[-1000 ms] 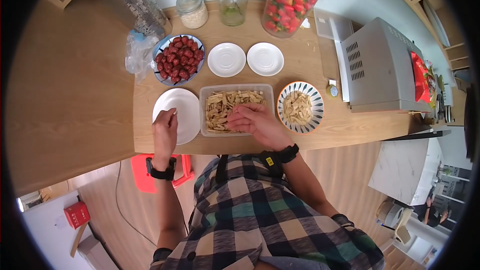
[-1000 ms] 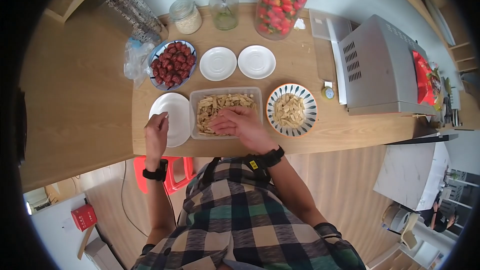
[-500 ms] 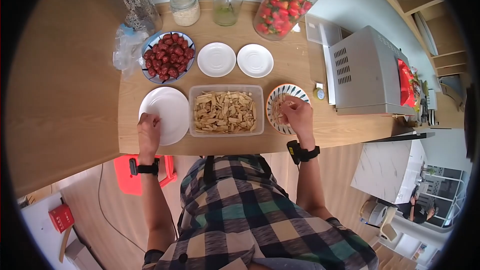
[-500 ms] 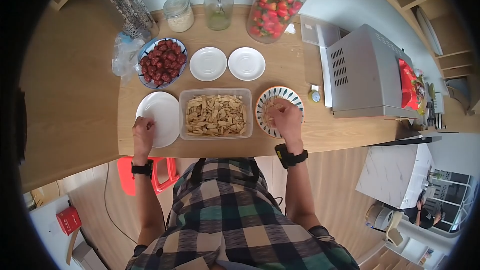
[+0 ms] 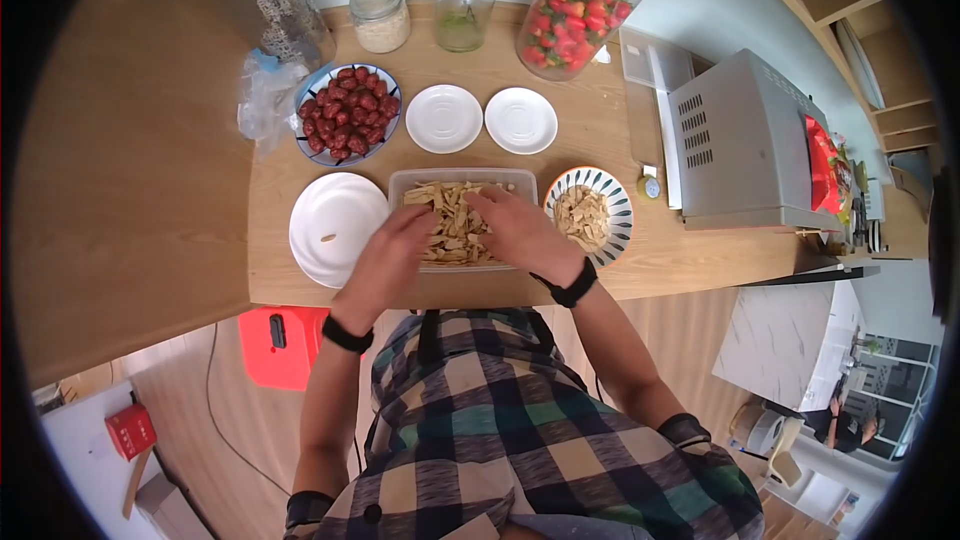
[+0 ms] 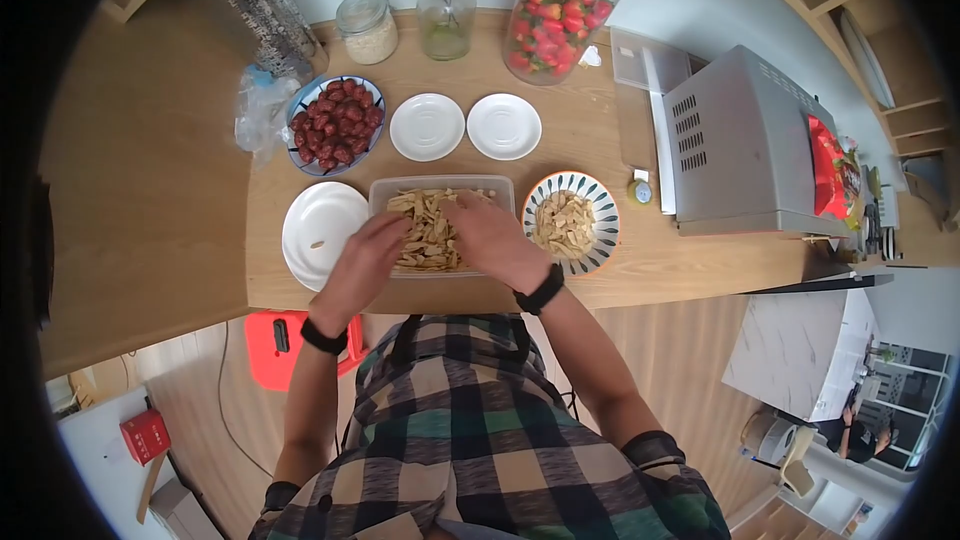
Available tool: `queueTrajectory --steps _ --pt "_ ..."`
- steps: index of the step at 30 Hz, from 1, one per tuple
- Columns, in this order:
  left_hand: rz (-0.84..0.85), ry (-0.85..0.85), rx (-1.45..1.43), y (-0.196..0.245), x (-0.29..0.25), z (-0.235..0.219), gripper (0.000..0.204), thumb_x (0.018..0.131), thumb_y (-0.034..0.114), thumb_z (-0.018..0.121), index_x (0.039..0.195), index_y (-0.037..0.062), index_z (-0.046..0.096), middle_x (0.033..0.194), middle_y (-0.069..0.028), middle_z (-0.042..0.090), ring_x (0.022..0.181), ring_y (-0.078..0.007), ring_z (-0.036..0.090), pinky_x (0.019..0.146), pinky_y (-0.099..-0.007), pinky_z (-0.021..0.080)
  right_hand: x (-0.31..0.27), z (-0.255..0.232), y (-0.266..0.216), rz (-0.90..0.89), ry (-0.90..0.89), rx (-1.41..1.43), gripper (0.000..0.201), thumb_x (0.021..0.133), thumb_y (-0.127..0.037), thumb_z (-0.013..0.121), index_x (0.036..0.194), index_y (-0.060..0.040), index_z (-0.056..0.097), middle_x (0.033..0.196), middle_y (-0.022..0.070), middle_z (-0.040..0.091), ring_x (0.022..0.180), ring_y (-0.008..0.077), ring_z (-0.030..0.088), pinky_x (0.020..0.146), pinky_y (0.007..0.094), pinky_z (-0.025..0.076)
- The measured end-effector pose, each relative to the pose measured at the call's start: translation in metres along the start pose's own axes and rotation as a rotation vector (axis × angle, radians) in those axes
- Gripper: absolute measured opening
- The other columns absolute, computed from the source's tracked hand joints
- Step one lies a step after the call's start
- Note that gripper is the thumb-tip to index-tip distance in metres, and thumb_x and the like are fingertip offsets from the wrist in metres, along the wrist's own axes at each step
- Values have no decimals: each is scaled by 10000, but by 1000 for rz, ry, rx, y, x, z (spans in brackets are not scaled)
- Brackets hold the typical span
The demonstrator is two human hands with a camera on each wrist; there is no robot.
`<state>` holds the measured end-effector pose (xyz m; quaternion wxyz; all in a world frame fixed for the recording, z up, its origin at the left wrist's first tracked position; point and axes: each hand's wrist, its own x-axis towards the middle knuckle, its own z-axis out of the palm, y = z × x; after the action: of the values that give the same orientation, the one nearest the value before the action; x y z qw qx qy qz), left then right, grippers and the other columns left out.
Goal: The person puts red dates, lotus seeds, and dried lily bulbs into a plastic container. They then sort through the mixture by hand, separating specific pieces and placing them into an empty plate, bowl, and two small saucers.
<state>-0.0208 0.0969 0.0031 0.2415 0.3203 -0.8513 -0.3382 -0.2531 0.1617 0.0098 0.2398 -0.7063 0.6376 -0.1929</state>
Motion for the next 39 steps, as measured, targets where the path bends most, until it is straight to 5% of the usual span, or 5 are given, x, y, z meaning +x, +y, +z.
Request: queueTrajectory --steps 5,12,24,32,39 --pt "37 -345 295 7 35 23 629 839 -33 649 1438 92 504 1446 -224 463 1166 -413 598 898 -457 573 9 34 12 52 -178 -250 289 834 -69 674 1109 16 647 1168 204 574 973 405 669 860 471 548" --pt "-9 -593 489 9 54 45 439 820 1 647 1255 45 607 1295 -189 534 1071 -398 636 874 -483 562 -8 30 27 -23 -231 -126 323 803 -5 665 1125 2 638 1149 181 557 1030 397 626 863 484 530" --pt "19 -204 104 -13 36 13 190 885 4 642 1067 -22 694 875 -160 696 777 -322 692 689 -389 545 -17 33 24 -39 -138 -70 228 802 7 604 1024 -6 652 1034 194 586 1014 408 624 840 481 532" --pt "-649 -23 -759 -3 21 -1 207 965 20 644 1136 -86 693 775 -92 693 612 -132 641 549 -263 510 -6 38 32 -104 -10 36 59 825 -57 653 841 -10 682 833 207 663 846 417 662 754 482 548" --pt "-707 44 -853 2 16 -5 219 959 1 643 1151 -94 686 774 -102 690 642 -149 649 578 -267 519 -8 -4 12 402 -82 948 111 959 -69 673 962 40 693 721 89 685 635 152 676 566 280 534"
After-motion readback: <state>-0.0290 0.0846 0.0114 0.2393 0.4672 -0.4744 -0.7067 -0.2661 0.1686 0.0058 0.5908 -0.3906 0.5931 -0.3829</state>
